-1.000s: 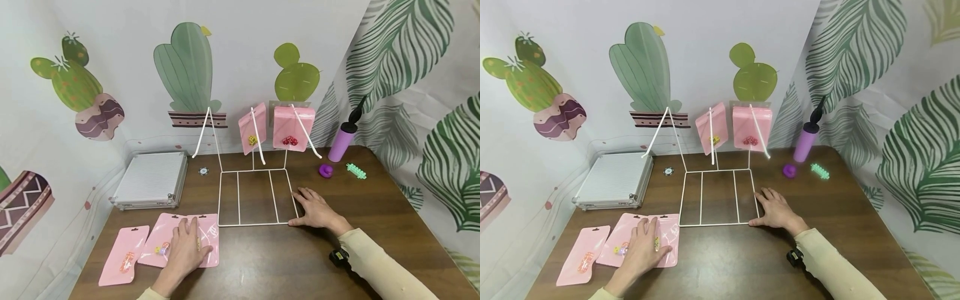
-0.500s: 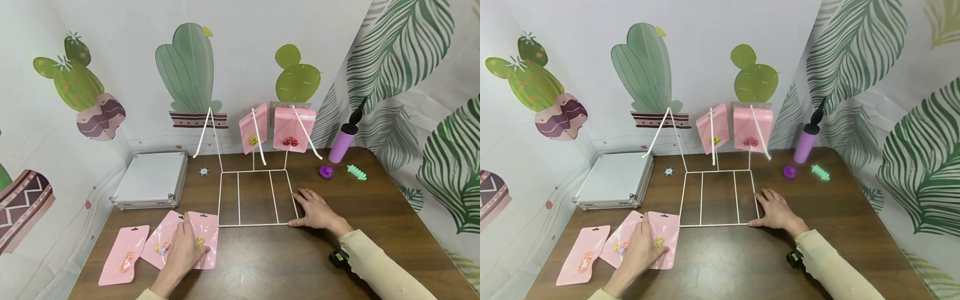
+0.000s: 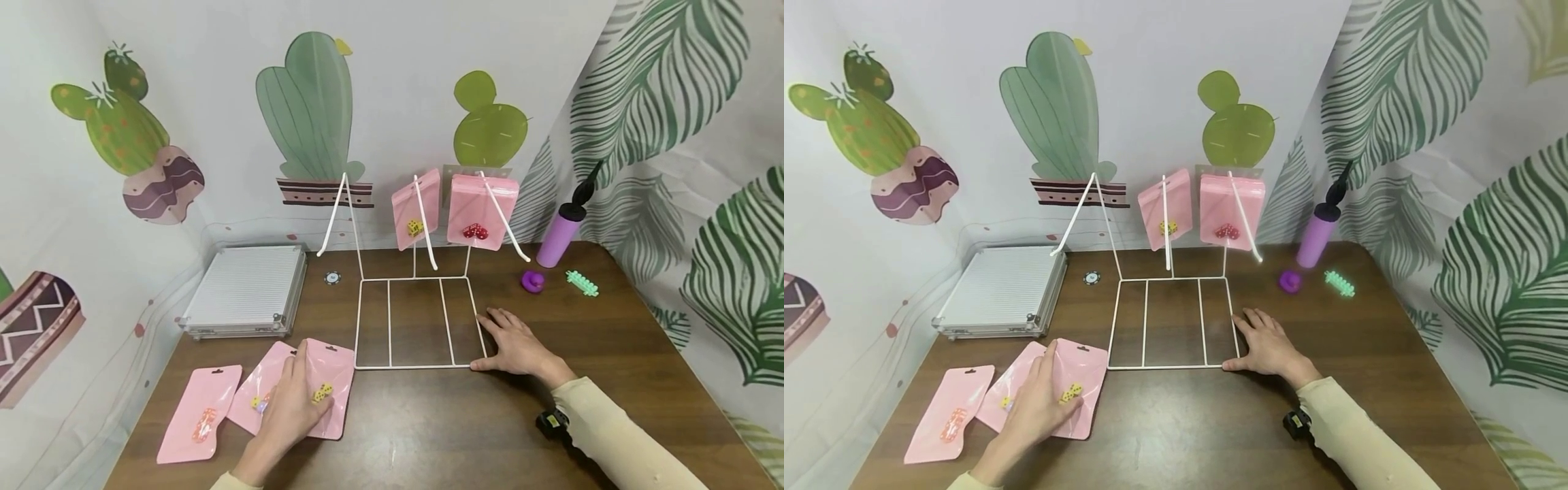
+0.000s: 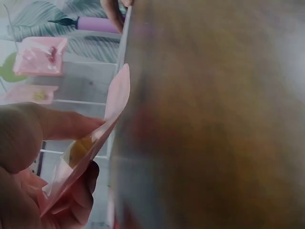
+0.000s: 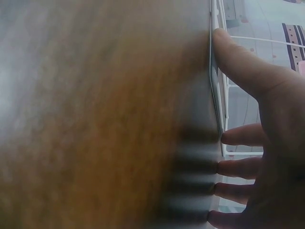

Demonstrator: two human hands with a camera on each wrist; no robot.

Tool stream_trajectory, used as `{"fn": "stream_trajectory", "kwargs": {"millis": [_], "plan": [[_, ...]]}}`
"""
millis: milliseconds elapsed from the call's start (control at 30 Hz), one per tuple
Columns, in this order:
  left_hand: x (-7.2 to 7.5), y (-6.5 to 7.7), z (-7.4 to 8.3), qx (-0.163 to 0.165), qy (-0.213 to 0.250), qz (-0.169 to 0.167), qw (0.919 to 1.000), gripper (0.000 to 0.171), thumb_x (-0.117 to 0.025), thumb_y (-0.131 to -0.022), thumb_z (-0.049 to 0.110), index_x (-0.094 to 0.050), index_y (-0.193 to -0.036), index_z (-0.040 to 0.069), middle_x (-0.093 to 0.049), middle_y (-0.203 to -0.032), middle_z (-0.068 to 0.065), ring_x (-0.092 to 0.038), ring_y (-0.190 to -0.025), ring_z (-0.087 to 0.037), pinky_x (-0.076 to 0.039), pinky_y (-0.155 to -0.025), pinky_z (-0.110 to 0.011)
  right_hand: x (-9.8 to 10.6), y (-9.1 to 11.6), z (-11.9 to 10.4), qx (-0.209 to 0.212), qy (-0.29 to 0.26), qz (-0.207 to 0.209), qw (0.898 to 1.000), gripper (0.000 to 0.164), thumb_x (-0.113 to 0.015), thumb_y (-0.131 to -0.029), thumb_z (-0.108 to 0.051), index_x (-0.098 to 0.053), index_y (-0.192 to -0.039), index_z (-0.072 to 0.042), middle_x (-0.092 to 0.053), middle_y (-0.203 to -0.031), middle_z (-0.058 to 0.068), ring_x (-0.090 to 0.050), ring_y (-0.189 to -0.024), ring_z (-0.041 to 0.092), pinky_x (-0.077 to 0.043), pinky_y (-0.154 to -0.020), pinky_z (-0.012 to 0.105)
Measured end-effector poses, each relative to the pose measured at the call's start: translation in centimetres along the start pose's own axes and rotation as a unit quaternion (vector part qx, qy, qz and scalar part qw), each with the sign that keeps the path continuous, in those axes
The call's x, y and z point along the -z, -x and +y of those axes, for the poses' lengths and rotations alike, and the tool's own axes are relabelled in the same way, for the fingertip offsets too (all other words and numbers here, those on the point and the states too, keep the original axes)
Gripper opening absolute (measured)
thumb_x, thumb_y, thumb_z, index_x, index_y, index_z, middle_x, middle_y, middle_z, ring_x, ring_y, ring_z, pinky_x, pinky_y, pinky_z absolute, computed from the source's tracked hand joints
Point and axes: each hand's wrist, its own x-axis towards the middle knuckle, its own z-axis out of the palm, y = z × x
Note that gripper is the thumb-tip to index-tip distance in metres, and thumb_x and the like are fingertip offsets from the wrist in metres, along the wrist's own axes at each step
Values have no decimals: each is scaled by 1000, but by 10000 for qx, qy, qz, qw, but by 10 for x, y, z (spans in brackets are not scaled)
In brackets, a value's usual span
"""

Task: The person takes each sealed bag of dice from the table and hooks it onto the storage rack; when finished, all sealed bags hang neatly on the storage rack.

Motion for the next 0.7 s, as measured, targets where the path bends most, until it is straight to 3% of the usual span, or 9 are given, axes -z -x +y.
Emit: {"fn": "stream_trajectory", "kwargs": {"millis": [167,433,700], "plan": [[11,-3,14,-346,135,125,9992,119,-90,-59,23,-20,-154,8,-53,-112,-14,-51,-70,-18,-48,-59,-34,-2,-1,2,62,40,62,10000,105,-74,-67,-68,-44,-145,-4,-36,-149,29,-30,-138,50,-29,-109,64],[33,-7,58,-843,54,231,9962,117,-92,-60,26,-23,-153,10,-53,-112,-8,-47,-68,-13,-46,-59,-30,-4,-1,3,88,11,83,9999,105,-74,-67,-69,-45,-145,-4,-36,-149,30,-31,-137,50,-29,-109,64],[47,-4,100,-1731,247,333,9840,116,-91,-62,26,-24,-155,16,-51,-110,1,-33,-54,-4,-31,-48,-16,-2,-1,2,18,-38,46,10000,105,-75,-67,-67,-44,-145,-4,-36,-150,29,-30,-138,49,-29,-109,65]]}}
